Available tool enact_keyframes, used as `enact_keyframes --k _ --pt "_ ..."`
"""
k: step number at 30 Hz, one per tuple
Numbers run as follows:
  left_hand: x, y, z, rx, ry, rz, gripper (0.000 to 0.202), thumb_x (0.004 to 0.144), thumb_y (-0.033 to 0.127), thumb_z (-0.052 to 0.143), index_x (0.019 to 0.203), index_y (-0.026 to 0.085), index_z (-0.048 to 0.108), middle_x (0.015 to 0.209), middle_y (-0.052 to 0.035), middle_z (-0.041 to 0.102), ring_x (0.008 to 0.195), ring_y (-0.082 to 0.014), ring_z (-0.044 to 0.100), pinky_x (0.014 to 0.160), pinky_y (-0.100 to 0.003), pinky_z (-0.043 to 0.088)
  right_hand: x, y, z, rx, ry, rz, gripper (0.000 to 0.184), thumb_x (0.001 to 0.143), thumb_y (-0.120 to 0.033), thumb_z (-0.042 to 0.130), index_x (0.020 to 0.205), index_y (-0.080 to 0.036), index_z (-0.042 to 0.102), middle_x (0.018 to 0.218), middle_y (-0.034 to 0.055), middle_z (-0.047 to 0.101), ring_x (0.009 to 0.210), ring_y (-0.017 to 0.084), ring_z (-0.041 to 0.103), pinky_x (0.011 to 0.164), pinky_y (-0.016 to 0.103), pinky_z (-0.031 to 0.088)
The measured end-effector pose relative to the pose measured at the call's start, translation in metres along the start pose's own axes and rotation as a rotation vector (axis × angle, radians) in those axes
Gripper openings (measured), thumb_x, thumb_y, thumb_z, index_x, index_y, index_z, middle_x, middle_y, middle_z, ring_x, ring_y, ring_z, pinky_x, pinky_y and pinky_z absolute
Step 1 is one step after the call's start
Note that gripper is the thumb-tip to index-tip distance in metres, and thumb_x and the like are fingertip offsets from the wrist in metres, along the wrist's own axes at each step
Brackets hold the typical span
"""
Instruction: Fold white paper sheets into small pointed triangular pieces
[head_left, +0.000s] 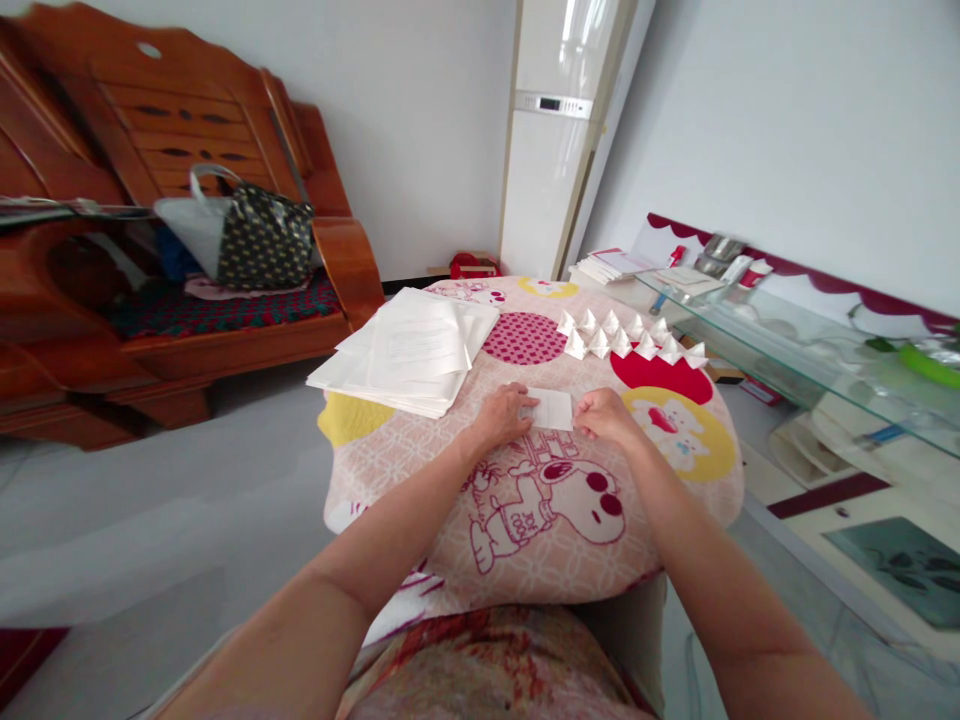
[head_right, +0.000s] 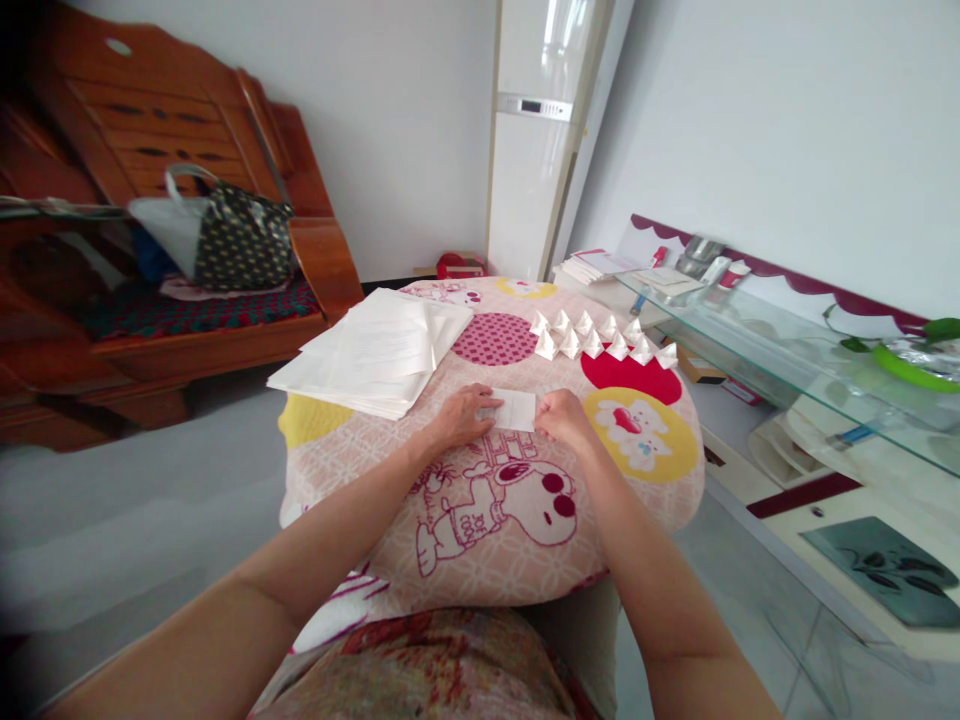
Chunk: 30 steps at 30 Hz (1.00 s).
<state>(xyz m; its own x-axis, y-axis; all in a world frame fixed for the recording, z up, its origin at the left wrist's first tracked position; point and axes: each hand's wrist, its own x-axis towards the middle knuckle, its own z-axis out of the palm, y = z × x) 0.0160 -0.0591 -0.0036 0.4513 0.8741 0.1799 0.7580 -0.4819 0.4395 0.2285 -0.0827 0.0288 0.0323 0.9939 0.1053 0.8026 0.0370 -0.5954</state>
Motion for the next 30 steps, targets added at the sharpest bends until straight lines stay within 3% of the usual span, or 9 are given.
enact_keyframes --k 4,8,17,23,26,30 --pt "0.0 -0.002 0.003 0.021 0.009 0.006 0.044 0.084 0.021 0.067 0.126 0.022 0.075 0.142 -0.0111 0.065 0.131 -0.0268 0.061 0.118 -0.038 0.045 0.001 -0.018 0.02 0.145 -0.122 -0.01 0.011 0.072 -0.014 0.061 0.065 -0.016 0.07 0.048 -0.0025 0.06 0.045 0.012 0.056 0.047 0.021 0.037" --pt "0.0 -0.003 0.006 -0.014 0.018 -0.022 0.043 0.081 0.019 0.068 0.123 0.021 0.076 0.143 -0.0108 0.064 0.132 -0.0267 0.061 0.118 -0.038 0.045 0.002 -0.027 0.034 0.085 -0.15 -0.032 0.01 0.068 -0.01 0.066 0.062 -0.016 0.07 0.051 -0.0019 0.062 0.049 0.012 0.057 0.052 0.022 0.039" --pt "-0.005 -0.021 -0.006 -0.135 -0.003 -0.076 0.058 0.071 0.003 0.063 0.125 0.018 0.076 0.15 -0.0111 0.058 0.134 -0.0278 0.059 0.121 -0.039 0.042 0.0 -0.021 0.038 0.06 -0.132 -0.021 0.011 0.07 -0.008 0.067 0.065 -0.015 0.073 0.053 -0.0002 0.064 0.048 0.012 0.055 0.054 0.024 0.041" --pt "-0.005 -0.043 -0.018 -0.215 -0.069 0.02 0.064 0.067 -0.003 0.054 0.121 0.022 0.078 0.148 -0.0073 0.06 0.133 -0.0257 0.06 0.117 -0.037 0.047 0.001 -0.022 0.037 0.084 -0.087 -0.034 0.012 0.067 -0.007 0.068 0.06 -0.016 0.07 0.052 -0.0008 0.062 0.05 0.012 0.055 0.053 0.023 0.039" --pt "-0.006 -0.044 -0.018 -0.22 -0.032 0.041 0.062 0.068 -0.006 0.049 0.116 0.02 0.079 0.143 -0.0072 0.064 0.132 -0.0247 0.061 0.117 -0.039 0.046 -0.008 -0.027 0.036 0.149 -0.074 -0.055 0.011 0.068 -0.009 0.065 0.061 -0.016 0.07 0.054 0.0003 0.064 0.052 0.013 0.057 0.053 0.023 0.04" --pt "-0.011 -0.036 -0.015 -0.256 0.11 0.006 0.048 0.078 -0.002 0.048 0.11 0.015 0.079 0.13 -0.0099 0.071 0.119 -0.0229 0.067 0.111 -0.039 0.051 -0.04 -0.033 0.044 0.249 -0.132 -0.15 0.007 0.068 -0.016 0.069 0.07 -0.017 0.075 0.058 0.0007 0.067 0.055 0.015 0.06 0.054 0.024 0.044"
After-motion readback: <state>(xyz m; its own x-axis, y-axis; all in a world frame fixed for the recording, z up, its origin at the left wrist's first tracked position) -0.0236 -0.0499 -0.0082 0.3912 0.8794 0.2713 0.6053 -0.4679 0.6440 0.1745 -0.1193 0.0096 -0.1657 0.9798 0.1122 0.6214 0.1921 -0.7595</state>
